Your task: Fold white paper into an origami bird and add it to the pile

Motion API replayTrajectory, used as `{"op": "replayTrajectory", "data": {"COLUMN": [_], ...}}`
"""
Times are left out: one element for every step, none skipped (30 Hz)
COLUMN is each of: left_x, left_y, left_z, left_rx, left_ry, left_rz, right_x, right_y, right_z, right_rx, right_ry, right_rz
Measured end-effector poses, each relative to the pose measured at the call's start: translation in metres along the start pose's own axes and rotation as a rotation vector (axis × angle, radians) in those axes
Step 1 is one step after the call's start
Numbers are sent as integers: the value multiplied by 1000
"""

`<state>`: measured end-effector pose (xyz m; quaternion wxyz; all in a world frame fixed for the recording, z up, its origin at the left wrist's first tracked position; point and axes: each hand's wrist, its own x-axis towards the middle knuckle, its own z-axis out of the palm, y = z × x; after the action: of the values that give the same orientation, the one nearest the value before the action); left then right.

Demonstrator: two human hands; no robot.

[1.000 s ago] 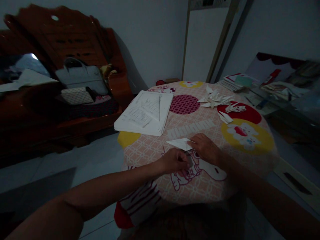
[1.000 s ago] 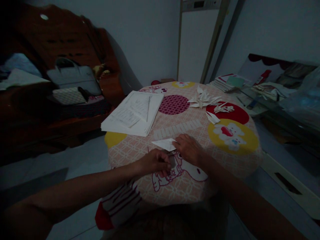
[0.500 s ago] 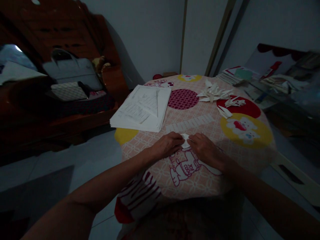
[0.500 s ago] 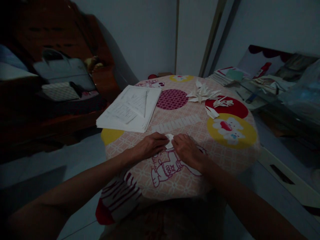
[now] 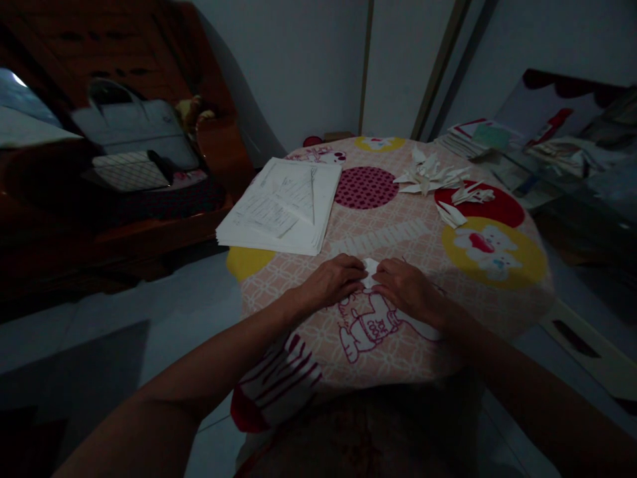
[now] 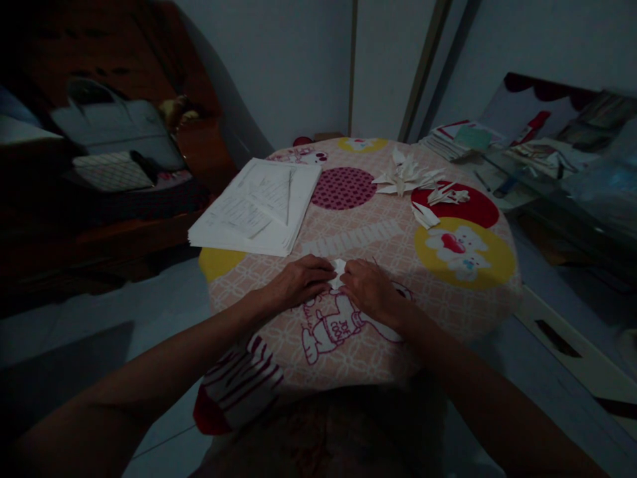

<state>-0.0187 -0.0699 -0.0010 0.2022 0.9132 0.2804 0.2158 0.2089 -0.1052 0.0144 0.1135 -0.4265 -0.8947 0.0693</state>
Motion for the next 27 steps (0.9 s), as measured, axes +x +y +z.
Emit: {"op": "replayTrajectory", "data": {"left_x": [0,0,0,-1,-1,-1,-1,-1,-1,-1,-1,-1,-1,0,0,0,-1,-1,-1,-1,-1,-1,-1,0,1,2,2], "left_y": [0,0,0,0,0,0,0,0,0,0,1,1,2,2,3,3,4,4,4,5,5,5,5,6,7,8,9], "left_z": [0,1,1,2,3,3,4,5,6,6,6,6,6,5,5,4,4,4,3,3,2,2,1,0,-1,-2,-3], "left_rx": [-7,-14,-20,-22,-19,-10,3,17,28,33,28,14,-4,-23,-40,-54,-66,-75,-84,-90,-94,-97,-102,-109,-115,-120,-125], "left_ry": [3,8,10,13,15,16,18,19,21,26,35,47,60,72,84,94,102,110,115,115,113,109,105,98,89,83,78], "left_rz": [-7,-13,-16,-15,-12,-9,-6,-3,-3,-4,-4,-2,-2,-5,-13,-28,-45,-64,-82,-99,-116,-135,-155,-176,-198,-222,-245], "right_x": [0,0,0,0,0,0,0,0,0,0,0,0,0,0,1,1,1,1,2,2,3,3,4,4,5,5,5], "right_y": [0,0,-1,-1,-1,-1,-2,-2,-3,-4,-5,-5,-6,-7,-7,-7,-8,-8,-8,-8,-8,-8,-8,-8,-8,-7,-7], "right_z": [0,1,1,2,2,2,2,2,1,0,0,-2,-3,-4,-4,-5,-6,-6,-6,-6,-6,-6,-6,-7,-7,-8,-8], "right_rx": [-26,-47,-62,-70,-72,-66,-53,-38,-24,-11,1,14,28,46,67,87,103,116,122,124,122,120,123,133,151,176,202], "right_ry": [-5,-8,-7,-2,3,9,12,13,8,5,7,16,29,45,60,72,76,76,73,68,62,59,59,62,69,75,80], "right_rz": [-20,-32,-36,-37,-34,-27,-17,-5,9,24,38,51,63,75,86,96,105,116,126,135,143,151,160,170,182,193,202]}}
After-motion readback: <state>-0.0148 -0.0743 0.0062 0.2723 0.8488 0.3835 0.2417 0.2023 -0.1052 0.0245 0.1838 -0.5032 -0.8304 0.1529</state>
